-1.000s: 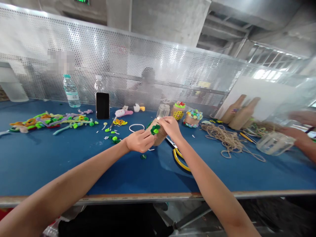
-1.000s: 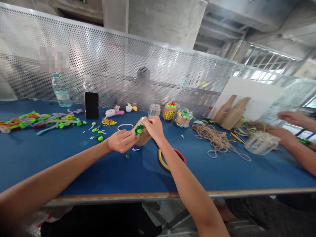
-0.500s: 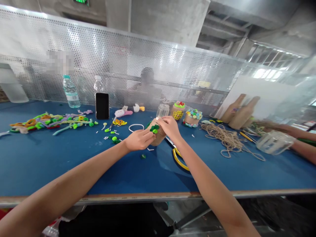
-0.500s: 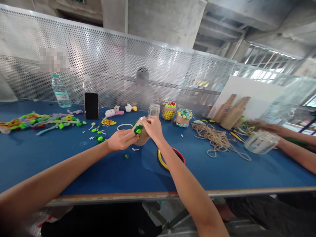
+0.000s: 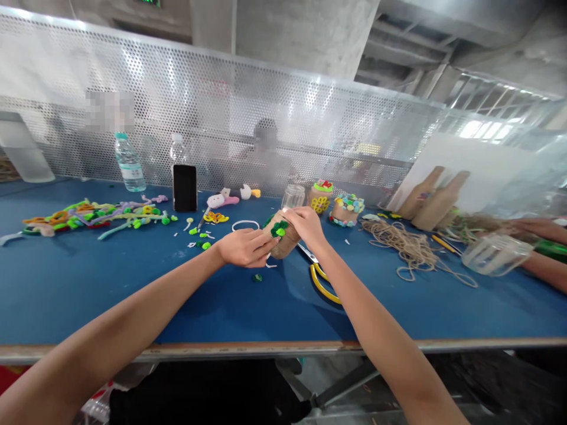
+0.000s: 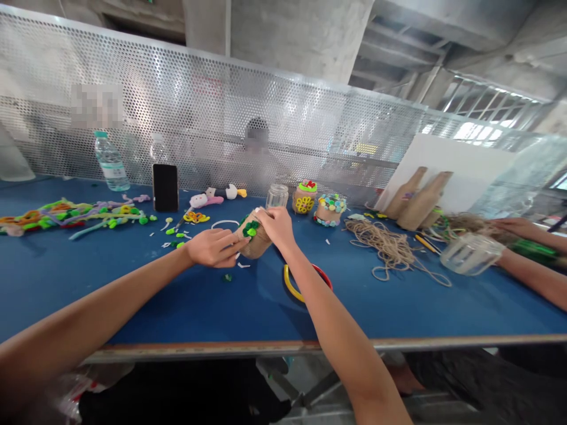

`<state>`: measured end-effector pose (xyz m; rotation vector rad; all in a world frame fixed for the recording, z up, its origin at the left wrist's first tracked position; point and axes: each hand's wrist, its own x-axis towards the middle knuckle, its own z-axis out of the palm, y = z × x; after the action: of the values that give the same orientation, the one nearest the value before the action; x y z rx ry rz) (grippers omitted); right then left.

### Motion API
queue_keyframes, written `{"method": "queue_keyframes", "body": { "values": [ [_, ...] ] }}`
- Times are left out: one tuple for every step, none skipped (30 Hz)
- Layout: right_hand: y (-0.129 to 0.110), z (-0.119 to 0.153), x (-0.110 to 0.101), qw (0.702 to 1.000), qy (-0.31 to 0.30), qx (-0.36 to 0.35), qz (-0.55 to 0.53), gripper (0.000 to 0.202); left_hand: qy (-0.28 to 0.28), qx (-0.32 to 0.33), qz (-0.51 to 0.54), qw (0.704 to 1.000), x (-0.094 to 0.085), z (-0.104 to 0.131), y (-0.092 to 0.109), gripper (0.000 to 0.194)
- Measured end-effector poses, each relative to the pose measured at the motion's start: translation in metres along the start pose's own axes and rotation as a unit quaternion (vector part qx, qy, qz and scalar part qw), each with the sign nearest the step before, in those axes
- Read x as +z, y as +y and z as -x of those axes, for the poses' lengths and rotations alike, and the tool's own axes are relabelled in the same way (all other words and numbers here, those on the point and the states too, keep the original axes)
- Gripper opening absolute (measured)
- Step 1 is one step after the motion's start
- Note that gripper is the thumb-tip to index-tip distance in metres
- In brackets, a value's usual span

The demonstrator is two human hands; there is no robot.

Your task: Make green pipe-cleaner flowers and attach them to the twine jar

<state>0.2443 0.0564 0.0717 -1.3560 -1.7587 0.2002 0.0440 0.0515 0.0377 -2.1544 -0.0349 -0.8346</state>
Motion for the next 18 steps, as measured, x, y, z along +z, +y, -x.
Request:
{"method": "queue_keyframes", "body": {
  "values": [
    [0.0, 0.0, 0.0, 1.0, 0.0, 0.0, -0.001, 0.026, -0.004, -0.002, 0.002, 1.0, 0.0, 0.0, 0.0, 0.031],
    [-0.001, 0.0, 0.0, 1.0, 0.0, 0.0, -0.001, 0.025, -0.008, -0.006, 0.005, 1.0, 0.001, 0.0, 0.0, 0.032],
    [-0.001, 0.0, 0.0, 1.0, 0.0, 0.0, -0.001, 0.025, -0.013, -0.011, 0.008, 1.0, 0.001, 0.0, 0.0, 0.033],
    [-0.002, 0.0, 0.0, 1.0, 0.0, 0.0, -0.001, 0.025, -0.017, -0.018, 0.012, 1.0, 0.001, 0.0, 0.001, 0.034],
    [-0.002, 0.0, 0.0, 1.0, 0.001, -0.001, -0.001, 0.024, -0.021, -0.024, 0.016, 0.999, 0.001, 0.0, 0.001, 0.035],
    [-0.002, 0.001, 0.0, 1.0, 0.001, -0.001, -0.002, 0.025, -0.025, -0.032, 0.021, 0.999, 0.002, -0.001, 0.002, 0.037],
    [-0.002, 0.001, 0.0, 1.0, 0.002, -0.001, -0.002, 0.025, -0.028, -0.039, 0.025, 0.999, 0.002, -0.001, 0.002, 0.038],
    [-0.002, 0.001, 0.0, 1.0, 0.003, -0.001, -0.003, 0.025, -0.029, -0.046, 0.029, 0.998, 0.002, -0.001, 0.003, 0.04],
    [-0.002, 0.001, 0.0, 1.0, 0.003, -0.001, -0.005, 0.025, -0.029, -0.053, 0.033, 0.998, 0.003, -0.001, 0.003, 0.042],
    [-0.002, 0.001, 0.0, 1.0, 0.003, -0.001, -0.006, 0.026, -0.027, -0.059, 0.037, 0.997, 0.003, -0.002, 0.004, 0.044],
    [-0.001, 0.001, 0.001, 1.0, 0.002, -0.001, -0.008, 0.026, -0.025, -0.063, 0.04, 0.997, 0.003, -0.002, 0.004, 0.046],
    [0.0, 0.001, 0.001, 1.0, 0.001, -0.002, -0.01, 0.026, -0.023, -0.064, 0.042, 0.997, 0.003, -0.003, 0.004, 0.047],
    [0.001, 0.0, 0.001, 1.0, 0.0, -0.003, -0.012, 0.026, -0.021, -0.061, 0.043, 0.997, 0.002, -0.003, 0.004, 0.047],
    [0.003, -0.001, 0.001, 1.0, -0.002, -0.004, -0.015, 0.026, -0.018, -0.055, 0.044, 0.997, 0.002, -0.003, 0.004, 0.046],
    [0.004, -0.002, 0.002, 1.0, -0.003, -0.005, -0.017, 0.025, -0.015, -0.047, 0.043, 0.998, 0.001, -0.002, 0.003, 0.044],
    [0.006, -0.003, 0.002, 1.0, -0.004, -0.005, -0.019, 0.025, -0.013, -0.039, 0.042, 0.998, 0.001, -0.002, 0.002, 0.042],
    [0.007, -0.003, 0.002, 1.0, -0.005, -0.006, -0.021, 0.025, -0.01, -0.032, 0.04, 0.999, 0.0, -0.001, 0.001, 0.04],
    [0.009, -0.004, 0.002, 1.0, -0.005, -0.006, -0.022, 0.025, -0.009, -0.028, 0.037, 0.999, -0.001, -0.001, 0.0, 0.038]
  ]
}}
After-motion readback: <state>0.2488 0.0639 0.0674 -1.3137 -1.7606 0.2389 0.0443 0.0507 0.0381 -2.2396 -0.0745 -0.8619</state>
